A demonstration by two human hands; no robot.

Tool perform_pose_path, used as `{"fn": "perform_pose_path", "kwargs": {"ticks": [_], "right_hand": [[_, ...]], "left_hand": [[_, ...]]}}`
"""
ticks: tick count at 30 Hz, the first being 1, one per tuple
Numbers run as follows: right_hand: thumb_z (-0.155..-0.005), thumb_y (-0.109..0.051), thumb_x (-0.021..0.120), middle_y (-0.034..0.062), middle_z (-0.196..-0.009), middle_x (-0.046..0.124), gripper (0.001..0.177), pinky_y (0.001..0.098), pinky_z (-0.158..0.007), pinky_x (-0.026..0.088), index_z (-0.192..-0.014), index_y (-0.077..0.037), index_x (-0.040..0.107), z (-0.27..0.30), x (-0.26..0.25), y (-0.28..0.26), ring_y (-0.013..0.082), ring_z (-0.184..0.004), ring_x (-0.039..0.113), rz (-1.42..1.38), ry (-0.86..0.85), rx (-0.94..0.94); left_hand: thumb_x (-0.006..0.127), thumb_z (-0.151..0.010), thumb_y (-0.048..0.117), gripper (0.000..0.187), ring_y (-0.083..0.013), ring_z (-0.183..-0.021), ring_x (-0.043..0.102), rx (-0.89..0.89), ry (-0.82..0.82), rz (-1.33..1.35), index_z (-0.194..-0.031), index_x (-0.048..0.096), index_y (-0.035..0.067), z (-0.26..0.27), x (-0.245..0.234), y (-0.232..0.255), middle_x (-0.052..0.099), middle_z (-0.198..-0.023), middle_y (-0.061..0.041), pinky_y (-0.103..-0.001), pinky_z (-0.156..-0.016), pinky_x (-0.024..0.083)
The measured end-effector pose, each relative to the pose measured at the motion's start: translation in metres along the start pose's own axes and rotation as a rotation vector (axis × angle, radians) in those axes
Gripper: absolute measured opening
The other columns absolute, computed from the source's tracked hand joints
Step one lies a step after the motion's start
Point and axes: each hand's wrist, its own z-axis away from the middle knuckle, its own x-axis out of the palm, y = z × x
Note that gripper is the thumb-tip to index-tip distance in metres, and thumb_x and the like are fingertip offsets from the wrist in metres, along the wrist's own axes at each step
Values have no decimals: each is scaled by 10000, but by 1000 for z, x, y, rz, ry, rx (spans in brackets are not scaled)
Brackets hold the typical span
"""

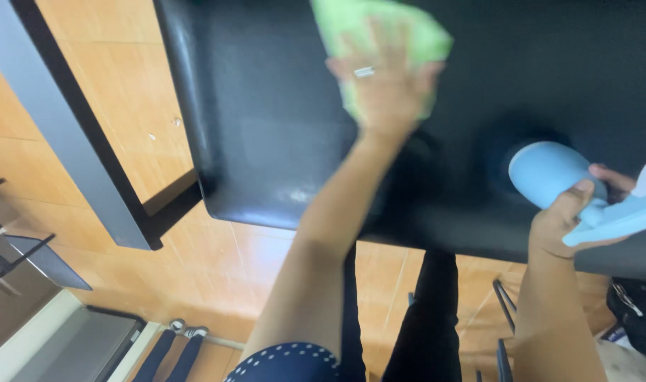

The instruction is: The person cleans a black leather sofa by first removing a black bag and several decorative pillows. They then spray a cleaning solution from a blue bottle onto the sofa and wipe the surface with a green and white striped cloth. Finally, the pillows are placed back on the sofa.

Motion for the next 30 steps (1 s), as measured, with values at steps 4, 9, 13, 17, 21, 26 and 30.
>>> {"fn": "perform_pose_path", "kwargs": {"ticks": [4, 9, 13, 17, 21, 26, 30], "right_hand": [[-1008, -187, 701, 228, -1090, 718, 436, 382, -888, 607, -1305, 47, 483, -20, 1, -11, 326, -941, 750, 14, 0, 63], [-1130, -193, 634, 229, -1185, 693, 292, 451, -940, 626, -1273, 48, 553, 7, 3, 38, 358, -1012, 746, -162, -128, 203], [-1219, -215, 481, 266, -1380, 571, 314, 547, -947, 623, -1382, 46, 418, 1, 2, 19, 402, -1217, 714, -304, -277, 154], [-1277, -232, 453, 235, -1345, 609, 262, 546, -919, 632, -1367, 3, 525, -19, 7, -29, 421, -1182, 736, -229, -239, 80], [-1253, -227, 451, 225, -1418, 554, 279, 587, -969, 606, -1405, 3, 496, -13, 14, -7, 449, -1242, 699, -277, -273, 73], [-1270, -190, 554, 197, -1436, 554, 229, 575, -950, 626, -1398, -31, 452, -18, 19, -28, 428, -1264, 723, -356, -197, 52], [-1246, -125, 496, 187, -1444, 547, 186, 559, -960, 604, -1408, -41, 461, -4, 24, 7, 391, -1221, 679, -277, -212, -34]], "left_hand": [[416, -1099, 676, 737, -385, -1652, 92, 613, -319, 53, -1684, 176, 298, 18, -1, 116, 113, -1766, -134, -596, -1370, 171], [340, -1154, 691, 728, -233, -1670, 63, 820, -353, 25, -1713, 92, 295, 21, -5, 88, 95, -1799, -1, -544, -1373, 84], [484, -1033, 691, 767, -236, -1614, 128, 640, -231, 148, -1643, 222, 307, 45, -14, -50, 178, -1723, -40, -577, -1323, 155], [597, -972, 651, 792, -348, -1599, 167, 343, -109, 158, -1619, 360, 260, 66, -9, -208, 264, -1694, -117, -608, -1296, 157], [374, -1050, 629, 787, -370, -1591, 73, -150, -138, -126, -1655, 226, 148, 84, 0, -282, 128, -1726, -170, -587, -1270, 73], [272, -1071, 622, 785, -362, -1612, 47, -626, 16, 43, -1674, 170, 128, 117, 12, -240, 89, -1732, -153, -551, -1292, 66], [495, -1000, 540, 784, -426, -1593, 122, -212, -42, 94, -1612, 298, 90, 145, 13, -101, 187, -1691, -211, -662, -1269, 67]]}}
